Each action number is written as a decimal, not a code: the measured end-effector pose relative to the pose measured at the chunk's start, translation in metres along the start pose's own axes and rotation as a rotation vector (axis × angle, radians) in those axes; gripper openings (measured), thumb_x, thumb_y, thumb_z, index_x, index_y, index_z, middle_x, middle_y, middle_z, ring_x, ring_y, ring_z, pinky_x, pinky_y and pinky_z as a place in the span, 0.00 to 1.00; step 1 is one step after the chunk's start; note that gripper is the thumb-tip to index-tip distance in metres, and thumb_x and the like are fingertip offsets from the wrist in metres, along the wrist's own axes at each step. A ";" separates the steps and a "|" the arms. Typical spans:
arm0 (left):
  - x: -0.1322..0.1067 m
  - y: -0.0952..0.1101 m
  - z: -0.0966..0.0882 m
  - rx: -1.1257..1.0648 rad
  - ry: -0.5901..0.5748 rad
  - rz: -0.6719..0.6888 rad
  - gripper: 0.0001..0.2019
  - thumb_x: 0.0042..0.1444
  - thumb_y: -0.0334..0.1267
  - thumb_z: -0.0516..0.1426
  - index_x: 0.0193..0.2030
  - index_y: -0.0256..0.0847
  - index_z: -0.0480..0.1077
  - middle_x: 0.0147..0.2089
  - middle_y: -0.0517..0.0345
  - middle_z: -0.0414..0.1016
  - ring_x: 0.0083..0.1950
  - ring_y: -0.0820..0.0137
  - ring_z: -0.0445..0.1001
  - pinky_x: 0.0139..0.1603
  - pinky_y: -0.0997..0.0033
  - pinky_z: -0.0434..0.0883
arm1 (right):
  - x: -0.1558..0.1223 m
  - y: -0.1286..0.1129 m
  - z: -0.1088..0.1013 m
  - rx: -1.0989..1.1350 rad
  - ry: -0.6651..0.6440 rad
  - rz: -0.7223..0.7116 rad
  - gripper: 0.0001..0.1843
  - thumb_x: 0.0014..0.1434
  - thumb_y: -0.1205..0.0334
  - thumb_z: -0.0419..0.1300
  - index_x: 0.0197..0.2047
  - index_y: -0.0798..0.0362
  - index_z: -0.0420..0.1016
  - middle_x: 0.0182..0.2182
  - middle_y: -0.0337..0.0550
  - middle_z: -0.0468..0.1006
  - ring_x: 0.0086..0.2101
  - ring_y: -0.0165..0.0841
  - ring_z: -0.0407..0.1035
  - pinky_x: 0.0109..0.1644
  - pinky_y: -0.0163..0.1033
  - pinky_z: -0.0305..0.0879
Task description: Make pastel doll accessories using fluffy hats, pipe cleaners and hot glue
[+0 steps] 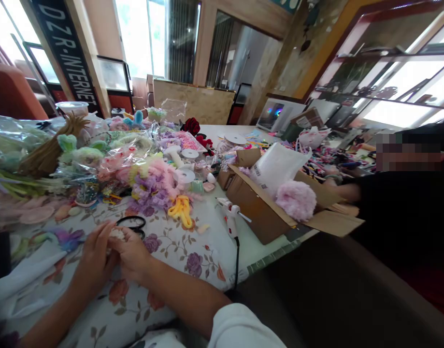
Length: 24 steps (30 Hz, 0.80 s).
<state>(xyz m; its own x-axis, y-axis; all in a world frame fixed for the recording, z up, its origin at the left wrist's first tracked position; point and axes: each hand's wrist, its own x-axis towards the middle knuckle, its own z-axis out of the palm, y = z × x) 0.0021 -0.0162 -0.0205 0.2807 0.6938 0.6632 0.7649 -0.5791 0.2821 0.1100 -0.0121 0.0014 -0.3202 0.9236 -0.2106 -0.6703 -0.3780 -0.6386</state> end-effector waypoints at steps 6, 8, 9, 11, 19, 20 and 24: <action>-0.004 0.002 0.001 -0.139 -0.081 -0.013 0.28 0.62 0.39 0.51 0.68 0.47 0.48 0.65 0.42 0.57 0.66 0.52 0.58 0.63 0.46 0.62 | 0.013 -0.049 -0.018 -0.249 0.063 -0.076 0.20 0.37 0.56 0.73 0.33 0.52 0.72 0.25 0.34 0.74 0.26 0.28 0.67 0.29 0.33 0.63; -0.005 0.001 0.000 -0.155 -0.075 -0.066 0.27 0.62 0.40 0.51 0.67 0.47 0.50 0.64 0.42 0.59 0.65 0.53 0.60 0.62 0.47 0.63 | 0.018 -0.100 -0.018 -0.455 0.072 -0.138 0.19 0.42 0.57 0.71 0.36 0.53 0.71 0.27 0.36 0.75 0.27 0.29 0.68 0.29 0.33 0.64; -0.005 0.000 0.000 -0.155 -0.069 -0.091 0.26 0.62 0.40 0.51 0.66 0.46 0.51 0.62 0.42 0.60 0.64 0.53 0.61 0.61 0.48 0.64 | 0.020 -0.131 -0.016 -0.626 0.088 -0.206 0.17 0.46 0.57 0.69 0.37 0.53 0.71 0.27 0.37 0.75 0.26 0.28 0.68 0.28 0.33 0.64; -0.005 -0.002 0.000 -0.143 -0.056 -0.135 0.24 0.62 0.41 0.50 0.65 0.45 0.53 0.60 0.42 0.62 0.62 0.54 0.63 0.59 0.49 0.66 | 0.025 -0.199 -0.012 -1.089 0.106 -0.332 0.15 0.56 0.60 0.62 0.46 0.54 0.71 0.32 0.41 0.77 0.29 0.28 0.70 0.32 0.34 0.68; -0.006 -0.009 0.004 -0.172 -0.044 -0.175 0.20 0.62 0.42 0.50 0.60 0.43 0.57 0.57 0.45 0.62 0.56 0.58 0.67 0.56 0.54 0.69 | 0.051 -0.351 -0.047 -2.229 0.499 -0.120 0.12 0.58 0.72 0.60 0.46 0.66 0.74 0.45 0.54 0.76 0.48 0.40 0.70 0.51 0.43 0.66; -0.007 -0.010 0.005 -0.180 -0.050 -0.173 0.20 0.62 0.42 0.50 0.60 0.43 0.57 0.56 0.45 0.62 0.55 0.58 0.68 0.55 0.55 0.69 | 0.055 -0.350 -0.059 -2.271 0.529 -0.070 0.12 0.59 0.68 0.61 0.47 0.64 0.73 0.46 0.53 0.76 0.48 0.40 0.70 0.52 0.45 0.67; -0.008 -0.015 0.006 -0.160 -0.080 -0.202 0.19 0.62 0.42 0.50 0.59 0.42 0.59 0.56 0.46 0.63 0.50 0.61 0.71 0.52 0.57 0.71 | 0.072 -0.331 -0.097 -2.404 0.588 0.091 0.17 0.64 0.58 0.58 0.52 0.57 0.70 0.51 0.49 0.72 0.47 0.38 0.70 0.51 0.48 0.69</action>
<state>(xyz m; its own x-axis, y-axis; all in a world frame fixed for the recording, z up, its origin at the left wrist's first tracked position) -0.0082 -0.0105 -0.0339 0.1818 0.8301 0.5272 0.7106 -0.4814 0.5130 0.3733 0.1854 0.1258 0.1143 0.9888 -0.0958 0.9897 -0.1049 0.0977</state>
